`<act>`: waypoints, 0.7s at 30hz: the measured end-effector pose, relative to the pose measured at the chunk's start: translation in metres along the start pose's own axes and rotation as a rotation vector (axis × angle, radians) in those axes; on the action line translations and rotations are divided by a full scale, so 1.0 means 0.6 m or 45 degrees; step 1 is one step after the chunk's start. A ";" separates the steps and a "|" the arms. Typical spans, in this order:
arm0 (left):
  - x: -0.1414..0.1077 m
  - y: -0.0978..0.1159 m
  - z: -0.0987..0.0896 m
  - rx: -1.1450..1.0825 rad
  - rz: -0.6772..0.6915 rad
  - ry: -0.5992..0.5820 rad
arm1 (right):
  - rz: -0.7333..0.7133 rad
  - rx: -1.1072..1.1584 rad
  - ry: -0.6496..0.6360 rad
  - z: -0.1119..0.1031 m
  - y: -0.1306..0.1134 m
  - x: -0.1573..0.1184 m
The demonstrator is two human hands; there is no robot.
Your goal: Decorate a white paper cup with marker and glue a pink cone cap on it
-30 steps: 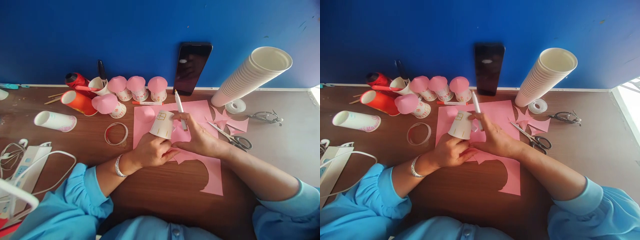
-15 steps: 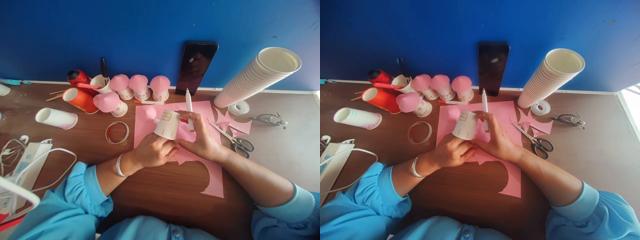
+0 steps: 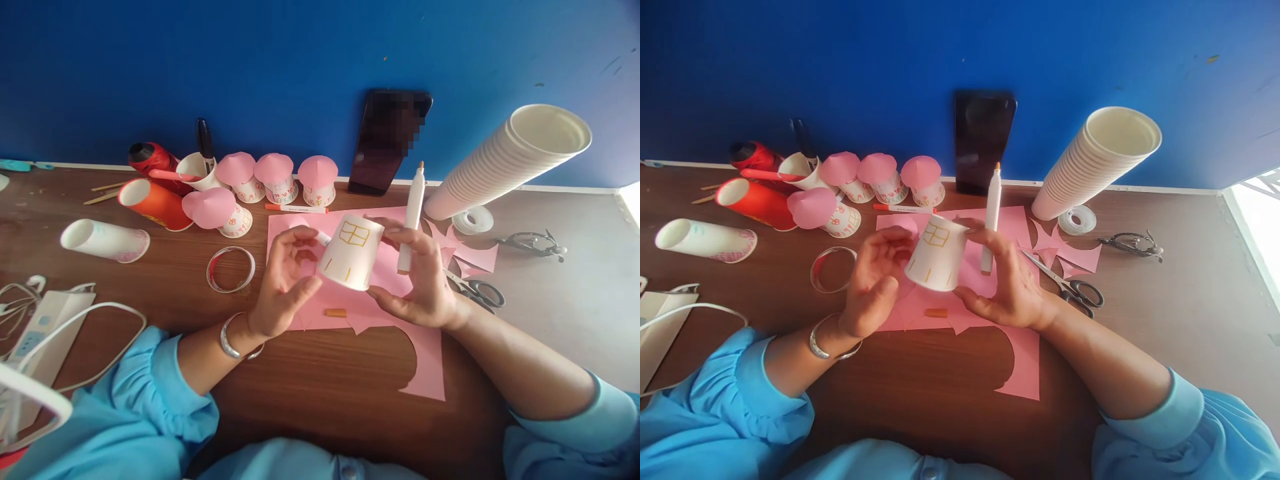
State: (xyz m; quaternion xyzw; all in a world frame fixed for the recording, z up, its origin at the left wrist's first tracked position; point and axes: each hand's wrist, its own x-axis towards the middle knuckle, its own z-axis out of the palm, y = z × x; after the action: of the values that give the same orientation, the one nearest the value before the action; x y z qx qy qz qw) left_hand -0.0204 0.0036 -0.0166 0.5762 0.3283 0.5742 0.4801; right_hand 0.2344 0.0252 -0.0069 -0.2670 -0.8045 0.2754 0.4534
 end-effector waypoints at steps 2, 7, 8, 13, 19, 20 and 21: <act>0.002 -0.004 0.002 -0.225 -0.256 -0.083 | -0.024 0.044 -0.049 0.001 -0.003 0.001; 0.014 0.011 0.004 -0.409 -0.597 -0.488 | 0.026 0.044 -0.211 0.003 -0.009 0.003; 0.016 0.014 0.003 -0.426 -0.644 -0.522 | 0.040 0.037 -0.227 0.003 -0.009 0.003; 0.023 0.016 -0.005 -0.455 -0.744 -0.584 | 0.119 0.002 -0.231 0.001 -0.010 0.006; 0.016 -0.002 -0.013 -0.389 -0.660 -0.479 | 0.185 -0.124 0.030 -0.007 -0.030 0.008; 0.015 -0.004 -0.014 -0.372 -0.647 -0.469 | 0.189 -0.167 0.157 -0.012 -0.036 0.004; 0.014 -0.004 -0.015 -0.350 -0.631 -0.460 | 0.242 -0.218 0.266 -0.017 -0.043 -0.002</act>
State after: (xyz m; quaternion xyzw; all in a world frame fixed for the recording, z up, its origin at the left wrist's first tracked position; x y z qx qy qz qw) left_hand -0.0275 0.0136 -0.0171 0.5010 0.2876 0.3676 0.7288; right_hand 0.2392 0.0083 0.0143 -0.4067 -0.7446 0.2181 0.4822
